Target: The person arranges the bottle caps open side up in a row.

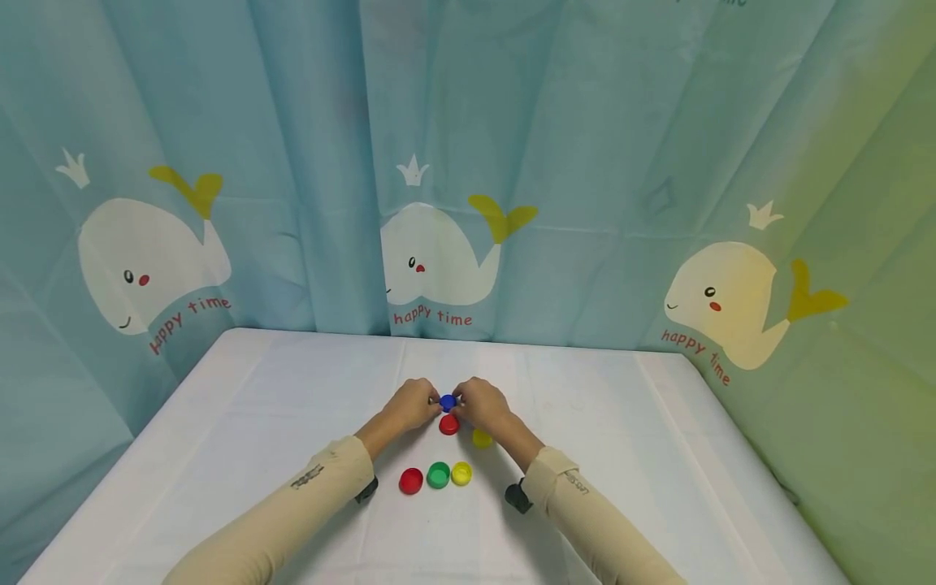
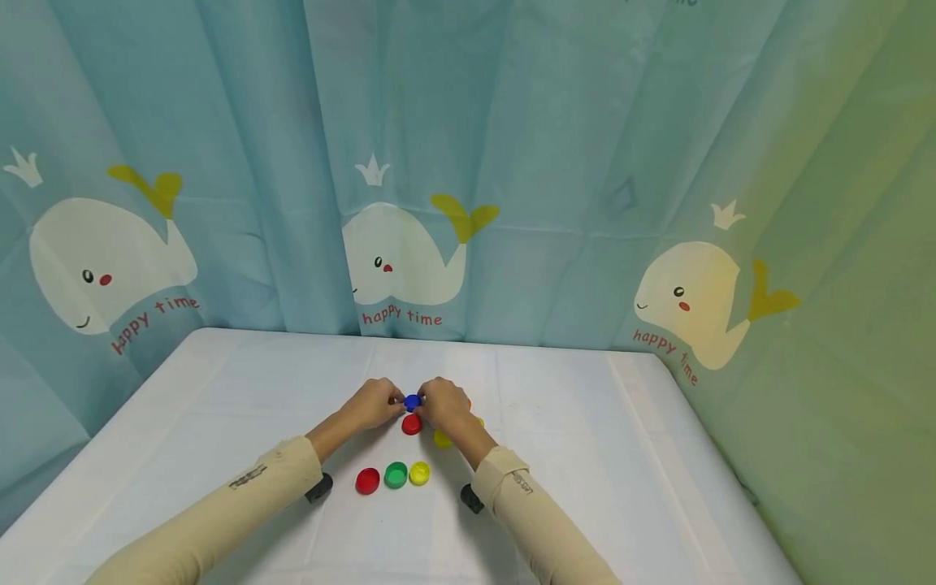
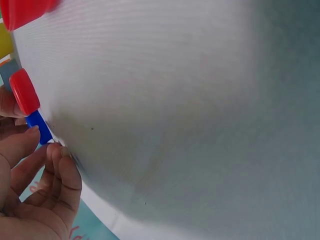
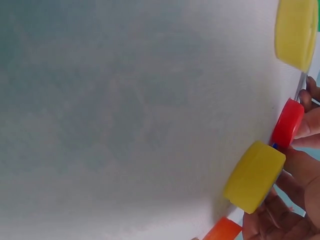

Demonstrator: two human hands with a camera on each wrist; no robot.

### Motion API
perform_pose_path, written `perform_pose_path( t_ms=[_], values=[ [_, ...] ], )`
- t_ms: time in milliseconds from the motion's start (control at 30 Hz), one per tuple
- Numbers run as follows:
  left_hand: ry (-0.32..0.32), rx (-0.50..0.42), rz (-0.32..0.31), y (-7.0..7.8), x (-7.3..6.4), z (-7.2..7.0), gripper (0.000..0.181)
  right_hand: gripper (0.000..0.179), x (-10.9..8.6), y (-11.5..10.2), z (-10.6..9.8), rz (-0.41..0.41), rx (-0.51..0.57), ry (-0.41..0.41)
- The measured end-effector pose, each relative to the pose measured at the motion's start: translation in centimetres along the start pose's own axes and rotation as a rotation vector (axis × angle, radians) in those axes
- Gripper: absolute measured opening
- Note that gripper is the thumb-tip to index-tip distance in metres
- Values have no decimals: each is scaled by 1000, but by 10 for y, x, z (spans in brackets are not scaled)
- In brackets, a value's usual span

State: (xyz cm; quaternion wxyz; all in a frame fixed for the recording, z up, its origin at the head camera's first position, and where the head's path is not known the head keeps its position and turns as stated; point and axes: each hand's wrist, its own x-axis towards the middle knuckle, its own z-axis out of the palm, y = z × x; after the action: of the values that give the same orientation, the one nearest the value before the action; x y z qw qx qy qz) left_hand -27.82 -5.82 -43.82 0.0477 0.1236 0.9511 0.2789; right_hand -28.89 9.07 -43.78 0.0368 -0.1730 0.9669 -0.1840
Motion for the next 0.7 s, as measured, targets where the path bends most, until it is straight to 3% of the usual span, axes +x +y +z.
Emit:
perform_pose_path(
  t_ms=[367,700],
  values=[
    [-7,-13,4,-2,1,-2,18,25,1,-4,1,5,-22,18],
    [-75,22,37,-6,1,-6,24,28,1,-1,3,-21,-51,43]
  ],
)
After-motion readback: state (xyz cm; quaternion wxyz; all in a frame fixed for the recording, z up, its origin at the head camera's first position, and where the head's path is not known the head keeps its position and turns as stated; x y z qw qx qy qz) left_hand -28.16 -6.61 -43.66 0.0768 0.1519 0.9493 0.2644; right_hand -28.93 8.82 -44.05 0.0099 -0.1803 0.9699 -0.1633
